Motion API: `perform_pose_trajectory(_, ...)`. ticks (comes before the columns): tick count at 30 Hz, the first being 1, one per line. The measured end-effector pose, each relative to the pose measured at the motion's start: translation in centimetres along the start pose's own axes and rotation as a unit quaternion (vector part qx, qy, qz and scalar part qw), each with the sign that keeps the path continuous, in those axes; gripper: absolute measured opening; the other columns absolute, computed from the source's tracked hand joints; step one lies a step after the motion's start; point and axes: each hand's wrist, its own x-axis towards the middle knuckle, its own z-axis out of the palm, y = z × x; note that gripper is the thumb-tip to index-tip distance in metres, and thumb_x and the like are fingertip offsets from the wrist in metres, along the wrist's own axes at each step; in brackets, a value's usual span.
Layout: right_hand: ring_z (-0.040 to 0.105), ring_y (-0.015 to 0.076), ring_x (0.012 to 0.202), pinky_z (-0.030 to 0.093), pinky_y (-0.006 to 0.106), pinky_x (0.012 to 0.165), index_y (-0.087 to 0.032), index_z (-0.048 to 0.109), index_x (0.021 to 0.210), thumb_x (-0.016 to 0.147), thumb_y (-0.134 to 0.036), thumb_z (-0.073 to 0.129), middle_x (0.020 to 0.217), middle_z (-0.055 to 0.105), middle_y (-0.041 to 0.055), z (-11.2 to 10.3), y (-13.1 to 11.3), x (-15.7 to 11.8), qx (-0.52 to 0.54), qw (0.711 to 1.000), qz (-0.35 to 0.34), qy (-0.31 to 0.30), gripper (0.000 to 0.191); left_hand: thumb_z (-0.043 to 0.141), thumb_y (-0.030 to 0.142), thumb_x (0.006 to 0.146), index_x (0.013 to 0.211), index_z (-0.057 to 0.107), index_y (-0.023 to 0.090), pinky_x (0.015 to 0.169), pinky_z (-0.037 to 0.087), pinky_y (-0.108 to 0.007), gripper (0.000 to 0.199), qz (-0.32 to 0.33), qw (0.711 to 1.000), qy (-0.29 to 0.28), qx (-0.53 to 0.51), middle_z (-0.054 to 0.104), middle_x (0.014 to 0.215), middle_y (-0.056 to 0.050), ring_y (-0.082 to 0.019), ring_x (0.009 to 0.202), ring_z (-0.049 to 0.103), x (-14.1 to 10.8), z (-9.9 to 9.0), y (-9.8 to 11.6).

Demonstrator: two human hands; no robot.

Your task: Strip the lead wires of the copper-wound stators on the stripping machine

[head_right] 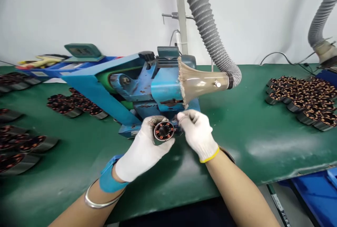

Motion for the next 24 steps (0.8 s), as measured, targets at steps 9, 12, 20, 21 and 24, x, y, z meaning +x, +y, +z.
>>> perform_pose_trajectory(9, 0.066, 0.0204, 0.085, 0.055, 0.031, 0.077, -0.019, 0.065, 0.11, 0.072, -0.04, 0.076, 0.097, 0.07, 0.0046, 0.5, 0.2, -0.2, -0.061, 0.995, 0.023, -0.081, 0.045, 0.069, 0.037, 0.071, 0.121, 0.047, 0.019, 0.098, 0.051, -0.044, 0.058, -0.076, 0.98, 0.062, -0.17, 0.062, 0.119, -0.01, -0.026, 0.11, 0.063, 0.9, 1.3, -0.5)
perform_pose_trajectory(12, 0.066, 0.023, 0.095, 0.054, 0.035, 0.086, -0.016, 0.061, 0.118, 0.075, -0.035, 0.071, 0.107, 0.069, 0.0075, 1.8, 0.3, -0.8, -0.045, 0.995, -0.011, -0.092, 0.049, 0.076, 0.03, 0.061, 0.108, 0.055, 0.017, 0.09, 0.055, -0.042, 0.053, -0.088, 0.976, 0.115, -0.161, 0.069, 0.102, -0.008, -0.025, 0.096, 0.067, 1.8, 1.6, 0.0)
perform_pose_trajectory(20, 0.065, 0.0217, 0.091, 0.054, 0.031, 0.08, -0.018, 0.067, 0.114, 0.085, -0.035, 0.061, 0.097, 0.07, 0.0032, 1.2, 0.4, 0.6, -0.02, 0.992, -0.071, -0.102, 0.034, 0.074, 0.024, 0.062, 0.097, 0.061, 0.017, 0.083, 0.056, -0.037, 0.038, -0.062, 0.977, 0.162, -0.121, 0.072, 0.094, -0.006, -0.023, 0.089, 0.068, 3.4, 2.1, 1.1)
perform_pose_trajectory(21, 0.064, 0.0217, 0.09, 0.054, 0.031, 0.08, -0.018, 0.067, 0.114, 0.085, -0.035, 0.061, 0.096, 0.07, 0.003, 1.2, 0.3, 0.6, -0.02, 0.992, -0.068, -0.1, 0.034, 0.074, 0.023, 0.061, 0.096, 0.06, 0.017, 0.084, 0.056, -0.037, 0.038, -0.057, 0.977, 0.169, -0.116, 0.071, 0.094, -0.006, -0.023, 0.089, 0.068, 3.5, 2.2, 1.2)
perform_pose_trajectory(24, 0.064, 0.0207, 0.089, 0.053, 0.029, 0.08, -0.018, 0.068, 0.114, 0.085, -0.036, 0.06, 0.095, 0.07, 0.002, 1.3, -0.1, 0.4, -0.012, 0.994, -0.063, -0.093, 0.035, 0.074, 0.021, 0.06, 0.094, 0.059, 0.018, 0.085, 0.055, -0.036, 0.038, -0.041, 0.975, 0.189, -0.11, 0.071, 0.093, -0.004, -0.021, 0.09, 0.068, 3.6, 2.4, 1.1)
